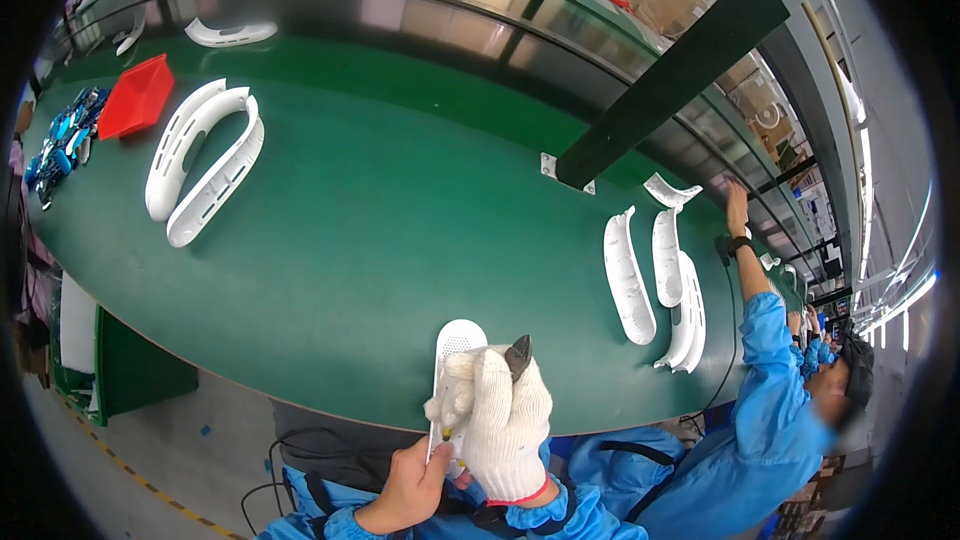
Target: Scraping excess material from white plastic components using a small tool on an assembly line.
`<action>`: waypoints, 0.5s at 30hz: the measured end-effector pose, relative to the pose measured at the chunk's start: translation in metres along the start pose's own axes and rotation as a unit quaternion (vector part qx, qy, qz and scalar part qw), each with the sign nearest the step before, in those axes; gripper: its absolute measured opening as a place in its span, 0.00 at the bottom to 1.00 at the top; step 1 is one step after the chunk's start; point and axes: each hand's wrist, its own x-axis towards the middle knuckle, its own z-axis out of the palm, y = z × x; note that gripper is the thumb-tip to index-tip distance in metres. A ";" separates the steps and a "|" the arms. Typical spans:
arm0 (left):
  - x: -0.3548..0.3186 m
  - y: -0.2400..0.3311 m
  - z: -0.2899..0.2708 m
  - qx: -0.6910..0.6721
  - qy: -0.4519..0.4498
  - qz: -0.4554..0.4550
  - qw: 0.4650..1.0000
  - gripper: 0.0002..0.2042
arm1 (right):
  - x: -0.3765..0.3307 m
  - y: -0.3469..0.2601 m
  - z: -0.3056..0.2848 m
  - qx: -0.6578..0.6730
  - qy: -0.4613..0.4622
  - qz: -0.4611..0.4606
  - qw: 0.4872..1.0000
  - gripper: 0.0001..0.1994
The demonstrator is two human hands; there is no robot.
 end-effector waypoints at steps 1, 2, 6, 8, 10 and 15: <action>-0.001 0.003 0.001 0.003 0.005 -0.003 1.000 0.12 | 0.001 0.001 -0.001 -0.002 0.002 -0.019 1.000 0.16; -0.001 0.004 0.001 0.007 0.011 -0.006 1.000 0.12 | 0.002 0.002 0.000 -0.003 0.002 -0.038 0.999 0.16; 0.001 -0.005 0.001 0.019 0.000 0.005 1.000 0.13 | 0.006 0.003 0.003 -0.011 0.034 -0.036 0.999 0.16; 0.001 -0.008 0.001 -0.006 -0.004 -0.008 1.000 0.14 | 0.010 -0.002 -0.003 -0.015 -0.019 -0.010 1.000 0.17; 0.002 -0.005 0.000 -0.008 -0.010 -0.006 1.000 0.14 | 0.014 -0.014 -0.015 -0.026 -0.055 0.008 0.998 0.18; 0.002 -0.007 0.000 -0.009 -0.010 -0.007 1.000 0.14 | 0.010 -0.016 -0.021 -0.080 -0.119 0.036 0.989 0.19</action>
